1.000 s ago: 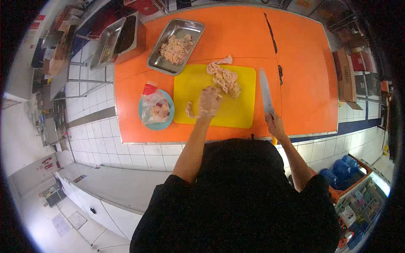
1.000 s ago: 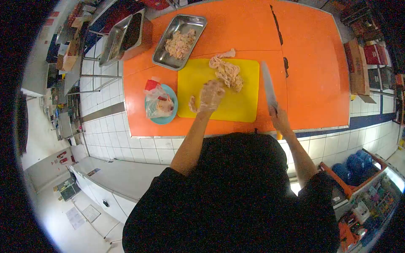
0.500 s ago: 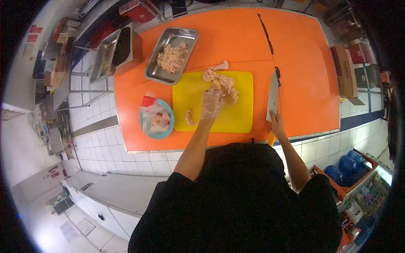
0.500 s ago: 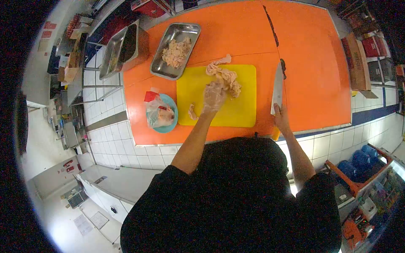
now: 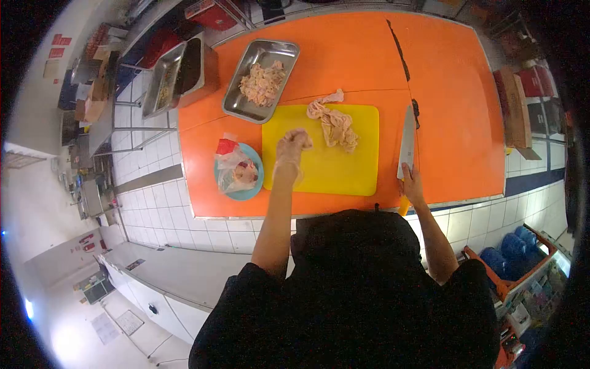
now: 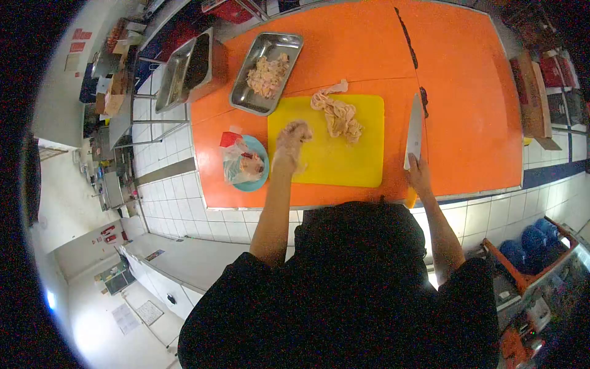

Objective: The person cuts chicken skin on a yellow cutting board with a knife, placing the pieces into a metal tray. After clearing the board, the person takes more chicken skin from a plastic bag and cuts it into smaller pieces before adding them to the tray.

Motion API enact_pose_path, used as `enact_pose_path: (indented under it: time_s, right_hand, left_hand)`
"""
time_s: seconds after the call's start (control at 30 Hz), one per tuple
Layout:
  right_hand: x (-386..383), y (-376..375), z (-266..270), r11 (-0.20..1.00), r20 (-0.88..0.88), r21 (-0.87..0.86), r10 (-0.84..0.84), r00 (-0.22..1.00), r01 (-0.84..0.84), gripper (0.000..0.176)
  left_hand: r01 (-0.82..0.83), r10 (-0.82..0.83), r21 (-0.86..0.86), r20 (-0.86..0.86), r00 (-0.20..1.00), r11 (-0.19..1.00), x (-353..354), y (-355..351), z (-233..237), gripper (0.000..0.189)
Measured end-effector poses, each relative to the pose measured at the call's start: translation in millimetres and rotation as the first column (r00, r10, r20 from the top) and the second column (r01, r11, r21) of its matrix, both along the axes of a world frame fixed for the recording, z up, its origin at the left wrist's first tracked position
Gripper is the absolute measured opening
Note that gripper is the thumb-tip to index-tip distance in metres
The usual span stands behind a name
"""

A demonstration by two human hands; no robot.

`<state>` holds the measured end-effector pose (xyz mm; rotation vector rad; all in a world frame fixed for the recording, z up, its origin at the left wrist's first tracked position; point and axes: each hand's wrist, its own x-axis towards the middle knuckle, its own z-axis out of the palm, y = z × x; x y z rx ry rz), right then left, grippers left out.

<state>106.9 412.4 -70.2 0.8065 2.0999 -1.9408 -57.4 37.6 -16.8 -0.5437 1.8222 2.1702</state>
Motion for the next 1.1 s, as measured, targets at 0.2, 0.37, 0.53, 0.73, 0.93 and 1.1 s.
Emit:
enact_pose_path:
  time_s: [0.2,0.37,0.53,0.73,0.93,1.1]
  right_hand:
    - [-1.0,-3.0,18.5,0.999,0.027,-0.016,0.032,0.999,-0.032,0.033]
    - [16.7,19.9,-69.5,0.913,-0.200,0.386,0.226,0.953,-0.135,0.031]
    - [2.8,-1.4,8.1,0.973,-0.041,0.215,0.097,0.994,-0.086,0.033]
    - [1.0,-3.5,4.4,0.997,0.102,0.067,-0.049,0.994,0.042,0.030]
    - [7.0,2.9,-14.2,0.963,0.043,0.236,0.122,0.992,-0.129,0.030]
    - [-0.7,1.3,-10.5,0.998,0.075,-0.005,-0.055,0.996,0.055,0.031]
  left_hand:
    - [-0.026,0.013,-0.105,-0.125,0.992,0.994,-100.0,-24.1,145.3,0.016]
    - [0.023,-0.428,-0.956,-0.110,0.897,0.294,-139.5,-24.4,154.2,0.030]
    - [-0.087,-0.802,-0.996,-0.060,0.594,0.011,-137.3,15.0,56.1,0.046]
    - [0.164,-0.718,-0.966,-0.031,0.696,0.201,-104.0,88.8,8.6,0.029]
    - [-0.090,-0.645,-0.956,-0.257,0.720,0.280,-166.6,97.0,-162.3,0.026]
    - [0.281,-0.666,-0.872,-0.066,0.743,0.400,-121.9,88.1,-4.5,0.034]
